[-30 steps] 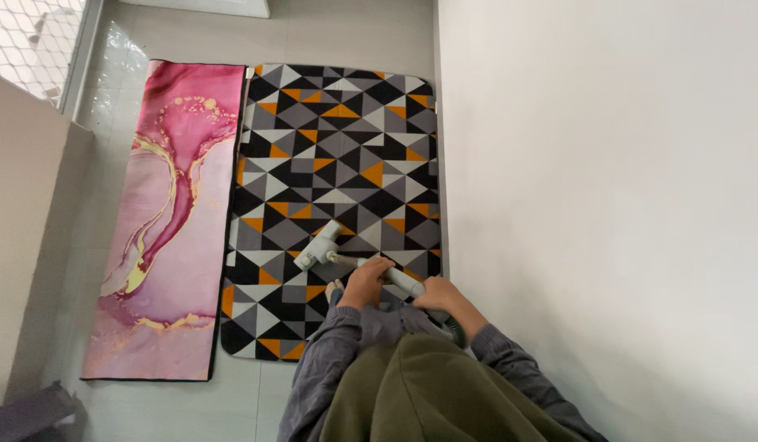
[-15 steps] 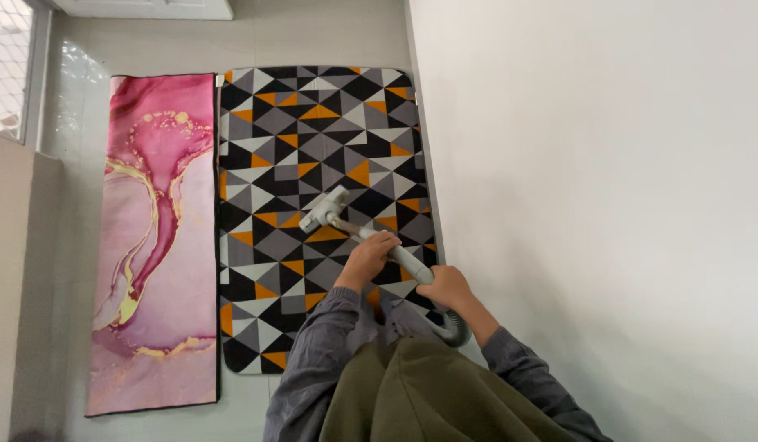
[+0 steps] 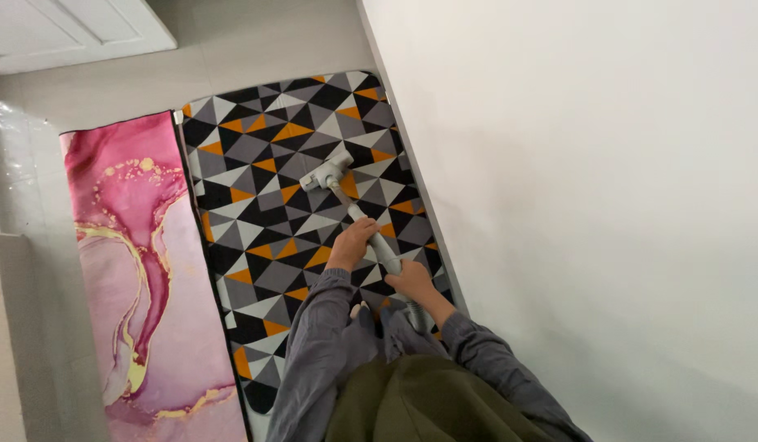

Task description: The person uses a handheld vacuum cleaner to clean a geometric-patterned rug placed on a tiled floor. They move the vacuum head back and forth across the rug's surface in a repetitive cleaning motion.

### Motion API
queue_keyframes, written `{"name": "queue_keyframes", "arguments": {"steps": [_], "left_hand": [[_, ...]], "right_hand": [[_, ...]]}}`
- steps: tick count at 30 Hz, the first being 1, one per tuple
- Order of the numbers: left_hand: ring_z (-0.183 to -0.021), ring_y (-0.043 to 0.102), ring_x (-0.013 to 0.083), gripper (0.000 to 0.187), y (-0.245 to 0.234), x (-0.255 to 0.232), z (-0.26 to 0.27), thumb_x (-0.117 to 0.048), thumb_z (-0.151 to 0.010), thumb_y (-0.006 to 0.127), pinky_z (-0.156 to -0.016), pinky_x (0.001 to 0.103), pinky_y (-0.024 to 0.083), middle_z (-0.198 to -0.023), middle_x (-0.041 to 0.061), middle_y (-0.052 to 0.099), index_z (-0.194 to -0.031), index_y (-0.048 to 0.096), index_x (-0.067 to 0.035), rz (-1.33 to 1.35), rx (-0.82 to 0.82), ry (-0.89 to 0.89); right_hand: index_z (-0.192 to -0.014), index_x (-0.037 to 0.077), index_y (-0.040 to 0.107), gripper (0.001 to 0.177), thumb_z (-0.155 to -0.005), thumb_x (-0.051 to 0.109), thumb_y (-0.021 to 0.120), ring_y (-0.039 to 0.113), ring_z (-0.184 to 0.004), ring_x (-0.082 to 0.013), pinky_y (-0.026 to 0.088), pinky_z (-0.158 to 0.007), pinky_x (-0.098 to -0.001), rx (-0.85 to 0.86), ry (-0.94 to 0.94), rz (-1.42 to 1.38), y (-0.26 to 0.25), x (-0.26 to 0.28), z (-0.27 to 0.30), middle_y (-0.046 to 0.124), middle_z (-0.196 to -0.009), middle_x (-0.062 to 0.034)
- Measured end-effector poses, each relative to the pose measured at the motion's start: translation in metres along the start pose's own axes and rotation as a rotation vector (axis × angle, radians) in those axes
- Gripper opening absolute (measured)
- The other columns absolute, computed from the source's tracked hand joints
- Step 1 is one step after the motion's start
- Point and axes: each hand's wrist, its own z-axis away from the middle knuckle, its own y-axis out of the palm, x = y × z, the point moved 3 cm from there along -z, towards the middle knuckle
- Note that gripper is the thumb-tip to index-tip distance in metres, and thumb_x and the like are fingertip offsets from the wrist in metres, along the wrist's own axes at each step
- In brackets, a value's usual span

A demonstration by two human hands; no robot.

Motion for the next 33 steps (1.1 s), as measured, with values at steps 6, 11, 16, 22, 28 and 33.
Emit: {"name": "queue_keyframes", "arguments": {"steps": [6,11,16,22,28,33], "left_hand": [[-0.123,0.064,0.0261,0.041,0.002,0.012,0.009,0.004,-0.081,0.069,-0.094,0.039,0.056,-0.128,-0.002,0.069,-0.115,0.073,-0.017,0.019,0.057,0.005],[-0.114,0.066,0.026,0.041,0.009,0.003,0.024,0.002,-0.083,0.07,-0.093,0.038,0.058,-0.127,-0.002,0.068,-0.118,0.071,-0.017,0.077,0.168,-0.077],[-0.114,0.065,0.0274,0.042,0.024,-0.014,0.041,0.002,-0.077,0.074,-0.091,0.041,0.056,-0.125,-0.003,0.068,-0.114,0.073,-0.017,0.048,0.126,-0.041],[-0.118,0.064,0.0262,0.042,0.058,-0.033,0.068,0.0,-0.08,0.074,-0.094,0.041,0.057,-0.129,-0.005,0.068,-0.117,0.072,-0.019,0.051,0.166,-0.085],[-0.121,0.064,0.0296,0.047,0.092,-0.067,0.097,0.002,-0.078,0.074,-0.094,0.043,0.055,-0.133,-0.003,0.065,-0.12,0.073,-0.018,0.066,0.1,-0.039],[-0.112,0.067,0.0275,0.041,0.108,-0.101,0.123,-0.003,-0.085,0.073,-0.092,0.041,0.056,-0.134,-0.004,0.065,-0.123,0.071,-0.02,0.109,0.207,-0.135]], "right_hand": [[-0.099,-0.003,0.072,0.052,-0.075,0.043,0.075,0.073,-0.078,-0.033,0.059,-0.072,-0.0451,0.203,0.111,0.152,0.017,-0.002,-0.011,0.073,-0.088,-0.0189],[-0.098,-0.003,0.071,0.052,-0.073,0.043,0.079,0.071,-0.075,-0.0313,0.057,-0.068,-0.0445,0.21,0.156,0.184,0.021,-0.012,0.007,0.07,-0.086,-0.0169],[-0.095,-0.001,0.073,0.052,-0.071,0.044,0.08,0.069,-0.071,-0.0294,0.056,-0.064,-0.0435,0.246,0.169,0.159,0.017,-0.025,0.028,0.071,-0.083,-0.0157],[-0.098,-0.004,0.074,0.054,-0.074,0.044,0.078,0.074,-0.075,-0.0303,0.06,-0.069,-0.0422,0.265,0.171,0.231,0.004,-0.051,0.061,0.075,-0.087,-0.0194],[-0.102,-0.005,0.073,0.054,-0.073,0.04,0.079,0.074,-0.079,-0.0315,0.06,-0.073,-0.0428,0.293,0.189,0.269,-0.017,-0.075,0.104,0.075,-0.092,-0.0202],[-0.101,-0.004,0.075,0.054,-0.073,0.042,0.077,0.073,-0.081,-0.0328,0.059,-0.075,-0.0425,0.28,0.18,0.297,-0.025,-0.101,0.137,0.075,-0.093,-0.0215]]}}
